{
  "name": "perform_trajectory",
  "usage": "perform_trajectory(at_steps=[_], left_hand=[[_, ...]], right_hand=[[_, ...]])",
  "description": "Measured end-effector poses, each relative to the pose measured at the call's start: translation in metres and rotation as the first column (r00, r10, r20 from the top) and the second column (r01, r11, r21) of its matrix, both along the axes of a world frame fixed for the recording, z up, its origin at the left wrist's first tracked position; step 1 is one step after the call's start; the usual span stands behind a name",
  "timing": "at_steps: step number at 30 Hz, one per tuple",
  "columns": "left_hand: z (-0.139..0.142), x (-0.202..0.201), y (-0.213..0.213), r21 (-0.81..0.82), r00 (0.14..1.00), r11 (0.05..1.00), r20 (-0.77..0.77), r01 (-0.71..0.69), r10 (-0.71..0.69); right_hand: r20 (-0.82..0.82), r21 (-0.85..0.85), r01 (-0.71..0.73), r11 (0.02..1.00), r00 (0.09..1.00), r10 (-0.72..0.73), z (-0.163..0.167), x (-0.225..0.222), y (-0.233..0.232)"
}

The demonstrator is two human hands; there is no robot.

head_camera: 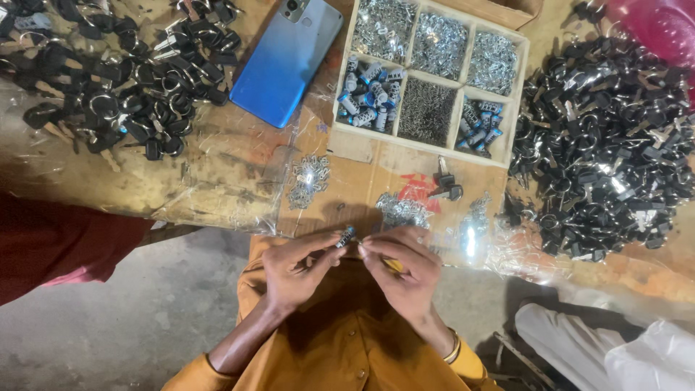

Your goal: The person repeatedly picks small metal components and cylindrical key bodies from a divided tray and piles on the table, then inserts the components into the key bodies by hand. The assembled units are placed into a cardboard box. The process is repeated continuously throughout the clip.

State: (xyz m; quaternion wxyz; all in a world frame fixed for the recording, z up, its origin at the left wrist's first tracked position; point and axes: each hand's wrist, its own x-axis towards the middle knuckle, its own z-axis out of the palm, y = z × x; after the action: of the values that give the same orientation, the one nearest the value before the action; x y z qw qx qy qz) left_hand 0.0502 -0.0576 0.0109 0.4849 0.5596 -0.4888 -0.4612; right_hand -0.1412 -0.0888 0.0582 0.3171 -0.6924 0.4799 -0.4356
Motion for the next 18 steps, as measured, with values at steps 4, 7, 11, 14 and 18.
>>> perform_trajectory(at_steps=[4,7,11,14,18], left_hand=[[0.001,0.000,-0.002,-0.123,0.992,0.992,0.124,-0.005,0.021],[0.000,0.001,-0.003,-0.160,0.987,0.987,0.161,0.004,0.022],[-0.001,0.005,-0.003,-0.202,0.972,0.978,0.234,0.043,0.005],[-0.002,0.008,-0.002,-0.201,0.968,0.978,0.252,0.053,-0.001],[-0.006,0.014,0.001,-0.253,0.955,0.965,0.296,0.071,0.007]], right_hand=[[0.034,0.107,0.068,0.992,0.997,-0.072,-0.004,0.009,0.001],[0.041,0.129,0.065,0.990,0.997,-0.071,-0.004,0.012,0.001],[-0.055,0.048,0.054,0.997,0.997,-0.051,0.001,0.014,-0.004],[-0.105,0.136,0.037,0.990,0.994,-0.023,0.009,0.015,-0.006],[-0.217,0.017,-0.066,0.998,0.974,0.068,0.016,0.016,-0.013]])
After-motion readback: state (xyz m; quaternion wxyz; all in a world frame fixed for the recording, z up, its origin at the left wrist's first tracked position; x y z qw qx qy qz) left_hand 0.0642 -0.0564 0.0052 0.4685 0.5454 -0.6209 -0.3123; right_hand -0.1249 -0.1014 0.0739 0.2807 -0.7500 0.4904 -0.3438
